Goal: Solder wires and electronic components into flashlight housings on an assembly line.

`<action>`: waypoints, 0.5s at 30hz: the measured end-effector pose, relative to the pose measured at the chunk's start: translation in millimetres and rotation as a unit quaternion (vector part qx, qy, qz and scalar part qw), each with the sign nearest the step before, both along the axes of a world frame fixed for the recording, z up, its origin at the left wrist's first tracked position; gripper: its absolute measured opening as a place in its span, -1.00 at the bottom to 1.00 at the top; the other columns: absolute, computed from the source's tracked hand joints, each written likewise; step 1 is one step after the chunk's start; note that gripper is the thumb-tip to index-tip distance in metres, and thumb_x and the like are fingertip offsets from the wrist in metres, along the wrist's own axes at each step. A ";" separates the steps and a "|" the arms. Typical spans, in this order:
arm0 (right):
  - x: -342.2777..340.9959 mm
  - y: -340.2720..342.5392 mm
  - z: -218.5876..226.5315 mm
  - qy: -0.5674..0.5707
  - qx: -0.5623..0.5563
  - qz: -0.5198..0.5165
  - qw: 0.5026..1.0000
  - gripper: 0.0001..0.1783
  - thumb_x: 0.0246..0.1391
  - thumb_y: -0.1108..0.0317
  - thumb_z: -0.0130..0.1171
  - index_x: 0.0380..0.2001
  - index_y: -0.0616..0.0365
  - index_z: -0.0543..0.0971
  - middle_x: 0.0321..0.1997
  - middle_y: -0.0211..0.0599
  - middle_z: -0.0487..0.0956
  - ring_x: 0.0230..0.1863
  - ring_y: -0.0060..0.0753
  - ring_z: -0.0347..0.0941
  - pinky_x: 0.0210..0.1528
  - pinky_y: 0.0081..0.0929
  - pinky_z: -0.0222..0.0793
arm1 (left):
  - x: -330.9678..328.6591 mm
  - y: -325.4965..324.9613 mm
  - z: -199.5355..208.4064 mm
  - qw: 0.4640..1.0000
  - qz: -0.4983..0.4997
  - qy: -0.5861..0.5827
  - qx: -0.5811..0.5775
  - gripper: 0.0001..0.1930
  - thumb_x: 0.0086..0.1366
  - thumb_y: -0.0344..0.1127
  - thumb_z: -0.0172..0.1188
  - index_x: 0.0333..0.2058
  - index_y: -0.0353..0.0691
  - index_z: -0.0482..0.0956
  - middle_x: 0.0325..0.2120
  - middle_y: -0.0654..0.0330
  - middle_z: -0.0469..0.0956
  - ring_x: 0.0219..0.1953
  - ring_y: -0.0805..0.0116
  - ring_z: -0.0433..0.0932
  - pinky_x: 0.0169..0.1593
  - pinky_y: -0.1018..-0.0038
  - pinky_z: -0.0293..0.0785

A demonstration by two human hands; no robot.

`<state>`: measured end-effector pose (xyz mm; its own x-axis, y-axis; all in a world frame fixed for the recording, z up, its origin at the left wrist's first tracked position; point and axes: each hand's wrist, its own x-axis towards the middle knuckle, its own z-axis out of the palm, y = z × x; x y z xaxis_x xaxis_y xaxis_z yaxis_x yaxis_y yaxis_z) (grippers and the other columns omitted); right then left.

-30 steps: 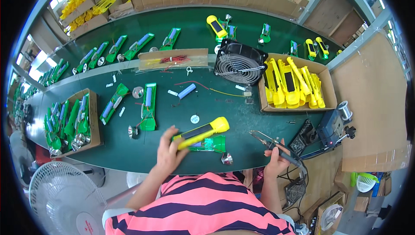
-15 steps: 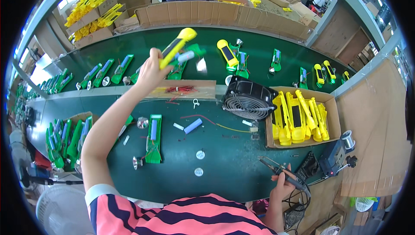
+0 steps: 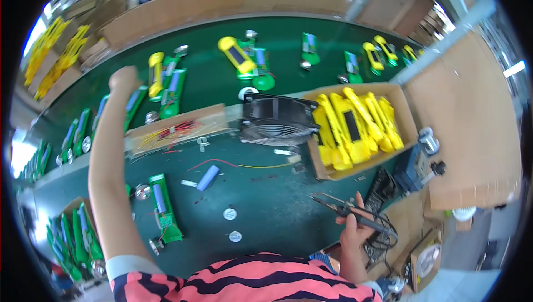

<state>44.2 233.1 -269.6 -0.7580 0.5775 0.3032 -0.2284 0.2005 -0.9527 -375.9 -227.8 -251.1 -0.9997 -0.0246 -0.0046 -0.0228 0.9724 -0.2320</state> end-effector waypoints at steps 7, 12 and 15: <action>-22.6 37.1 36.3 0.137 0.149 0.022 0.979 -0.68 -0.06 0.53 -0.01 -0.15 0.31 0.35 -0.65 -0.29 0.51 -0.49 -0.55 0.46 0.07 -0.30 0.08 | 21.9 -16.1 -88.0 0.964 0.072 0.109 0.231 -0.51 0.04 -0.33 0.09 -0.02 -0.22 0.24 -0.16 -0.11 0.41 -0.10 -0.03 0.39 -0.06 0.23 0.33; -78.5 96.8 52.2 0.043 0.359 -0.121 0.925 -0.68 -0.02 0.54 0.02 -0.12 0.21 0.40 -0.18 -0.22 0.44 -0.08 -0.32 0.36 -0.01 -0.47 0.22 | 59.4 -2.1 -21.1 0.948 -0.018 0.219 0.229 -0.31 -0.17 -0.60 0.15 0.01 -0.11 0.16 -0.24 -0.02 0.34 -0.16 -0.01 0.38 -0.11 0.25 0.35; -125.0 130.0 36.7 0.029 0.421 -0.103 0.901 -0.44 -0.18 0.56 0.12 -0.03 0.22 0.22 -0.12 -0.18 0.47 -0.03 -0.18 0.36 0.01 -0.42 0.19 | 113.0 9.1 62.1 0.949 -0.049 0.229 0.210 -0.29 -0.20 -0.51 0.24 0.01 -0.09 0.18 -0.25 -0.01 0.37 -0.18 0.01 0.40 -0.15 0.26 0.37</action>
